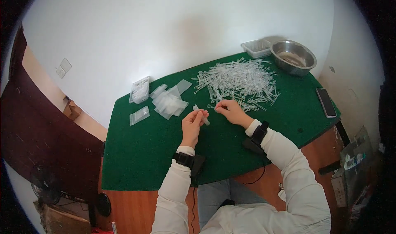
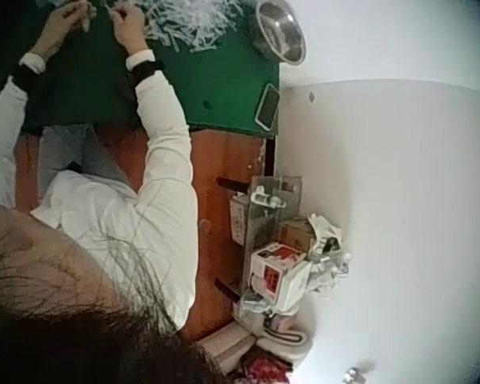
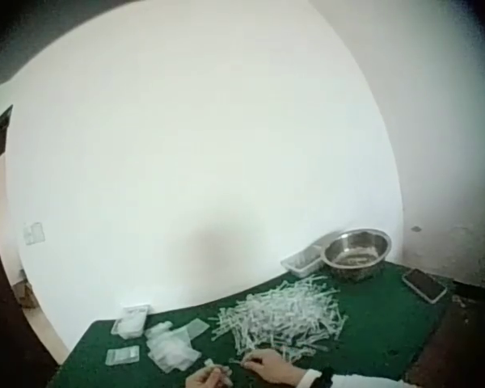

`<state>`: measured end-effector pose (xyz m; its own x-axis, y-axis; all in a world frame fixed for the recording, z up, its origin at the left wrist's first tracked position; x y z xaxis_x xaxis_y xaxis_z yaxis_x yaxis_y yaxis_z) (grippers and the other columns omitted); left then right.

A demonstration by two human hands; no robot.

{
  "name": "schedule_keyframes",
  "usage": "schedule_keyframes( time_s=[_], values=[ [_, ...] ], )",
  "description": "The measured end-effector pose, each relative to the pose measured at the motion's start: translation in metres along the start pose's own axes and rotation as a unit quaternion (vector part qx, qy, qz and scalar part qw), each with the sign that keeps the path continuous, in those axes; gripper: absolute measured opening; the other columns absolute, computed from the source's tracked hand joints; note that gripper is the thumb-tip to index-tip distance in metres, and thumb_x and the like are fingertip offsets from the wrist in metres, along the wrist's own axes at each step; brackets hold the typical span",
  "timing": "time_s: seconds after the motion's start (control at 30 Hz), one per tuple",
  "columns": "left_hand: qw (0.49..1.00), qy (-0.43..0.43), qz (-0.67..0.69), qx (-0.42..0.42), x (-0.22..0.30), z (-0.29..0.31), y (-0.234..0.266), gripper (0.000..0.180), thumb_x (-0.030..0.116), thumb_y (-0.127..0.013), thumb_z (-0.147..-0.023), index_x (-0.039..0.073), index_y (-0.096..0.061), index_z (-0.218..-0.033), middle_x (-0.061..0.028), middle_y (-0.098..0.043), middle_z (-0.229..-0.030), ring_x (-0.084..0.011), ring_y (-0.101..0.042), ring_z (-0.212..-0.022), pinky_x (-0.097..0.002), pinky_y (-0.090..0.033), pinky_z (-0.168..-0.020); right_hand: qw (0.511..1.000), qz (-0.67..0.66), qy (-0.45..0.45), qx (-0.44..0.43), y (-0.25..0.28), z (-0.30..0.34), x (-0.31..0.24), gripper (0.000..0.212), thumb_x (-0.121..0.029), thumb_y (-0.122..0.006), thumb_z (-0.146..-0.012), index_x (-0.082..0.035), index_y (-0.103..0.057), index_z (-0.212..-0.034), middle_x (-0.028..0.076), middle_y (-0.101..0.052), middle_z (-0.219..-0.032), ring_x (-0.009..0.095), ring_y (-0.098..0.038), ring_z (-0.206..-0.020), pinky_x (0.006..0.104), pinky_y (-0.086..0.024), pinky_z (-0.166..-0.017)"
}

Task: The person picks up plastic fasteners by hand, places them into small plastic bags, and seals the bags. They repeat this process several times before reaching up to press a light switch on the wall.

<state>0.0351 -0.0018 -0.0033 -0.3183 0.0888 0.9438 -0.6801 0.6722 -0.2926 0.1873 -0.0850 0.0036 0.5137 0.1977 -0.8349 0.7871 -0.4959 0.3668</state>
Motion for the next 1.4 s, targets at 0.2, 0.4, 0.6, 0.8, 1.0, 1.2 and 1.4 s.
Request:
schedule_keyframes(
  time_s=[0.2,0.4,0.6,0.8,1.0,1.2,1.4],
  values=[
    [0.999,0.016,0.012,-0.035,0.003,0.001,-0.003,0.020,0.015,-0.052,-0.087,0.000,-0.058,-0.098,-0.0089,-0.061,-0.096,-0.0161,-0.059,-0.088,-0.0253,-0.047,-0.074,0.964,-0.239,-0.088,-0.079,-0.009,0.006,-0.018,0.012,-0.014,-0.054,-0.083,-0.002,-0.057,-0.080,0.001,-0.055,-0.066,0.007,-0.048,-0.054,0.0201,-0.038,-0.050],
    [0.996,-0.023,0.029,-0.075,0.002,0.001,-0.007,0.020,0.014,-0.051,-0.087,-0.001,-0.059,-0.097,-0.0108,-0.060,-0.100,-0.0169,-0.057,-0.094,-0.0265,-0.046,-0.078,0.915,-0.357,-0.127,-0.136,-0.024,0.014,-0.027,0.015,-0.016,-0.053,-0.085,-0.004,-0.052,-0.075,0.001,-0.054,-0.064,0.005,-0.044,-0.048,0.0176,-0.032,-0.043],
    [0.993,-0.054,0.012,-0.106,0.005,0.001,-0.010,0.019,0.010,-0.050,-0.087,-0.002,-0.059,-0.097,-0.0141,-0.059,-0.104,-0.0191,-0.055,-0.098,-0.0289,-0.044,-0.083,0.907,-0.376,-0.130,-0.137,-0.028,0.014,-0.022,0.018,-0.018,-0.056,-0.084,-0.005,-0.052,-0.073,0.000,-0.053,-0.061,0.004,-0.040,-0.042,0.0179,-0.029,-0.038],
    [0.990,-0.074,-0.025,-0.119,0.008,0.004,-0.013,0.018,0.007,-0.049,-0.087,-0.003,-0.060,-0.097,-0.0157,-0.058,-0.105,-0.0198,-0.054,-0.100,-0.0297,-0.042,-0.086,0.917,-0.347,-0.149,-0.128,-0.024,0.015,-0.027,0.023,-0.021,-0.060,-0.082,-0.006,-0.051,-0.067,0.000,-0.052,-0.058,0.005,-0.040,-0.041,0.0182,-0.027,-0.036],
    [0.990,-0.087,-0.015,-0.109,0.013,0.007,-0.017,0.017,0.004,-0.050,-0.086,-0.003,-0.060,-0.097,-0.0158,-0.059,-0.104,-0.0200,-0.055,-0.098,-0.0285,-0.042,-0.086,0.941,-0.281,-0.168,-0.087,-0.021,0.015,-0.017,0.031,-0.027,-0.066,-0.077,-0.008,-0.049,-0.060,0.000,-0.049,-0.052,0.005,-0.041,-0.041,0.0186,-0.027,-0.035],
    [0.991,-0.081,-0.040,-0.097,0.013,0.009,-0.019,0.017,0.008,-0.049,-0.087,-0.004,-0.058,-0.096,-0.0144,-0.058,-0.104,-0.0214,-0.054,-0.101,-0.0294,-0.043,-0.084,0.944,-0.251,-0.195,-0.085,-0.022,0.016,-0.016,0.032,-0.029,-0.066,-0.076,-0.008,-0.048,-0.060,-0.001,-0.048,-0.051,0.005,-0.041,-0.041,0.0186,-0.028,-0.036],
    [0.993,-0.084,-0.015,-0.084,0.010,0.006,-0.015,0.016,0.006,-0.052,-0.085,-0.003,-0.060,-0.096,-0.0125,-0.061,-0.099,-0.0169,-0.058,-0.090,-0.0263,-0.045,-0.080,0.930,-0.288,-0.197,-0.119,-0.024,0.016,-0.021,0.030,-0.029,-0.064,-0.078,-0.007,-0.052,-0.062,0.000,-0.050,-0.054,0.005,-0.042,-0.042,0.0187,-0.029,-0.036]
  ],
)
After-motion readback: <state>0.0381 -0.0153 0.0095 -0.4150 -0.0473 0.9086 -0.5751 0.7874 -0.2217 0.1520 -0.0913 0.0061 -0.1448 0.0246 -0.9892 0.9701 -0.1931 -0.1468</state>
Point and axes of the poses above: each hand's wrist, its own z-axis away from the middle knuckle, its own y-axis out of the back of the hand, x = y × z, the point moved 4 cm from there along -z, towards the middle knuckle
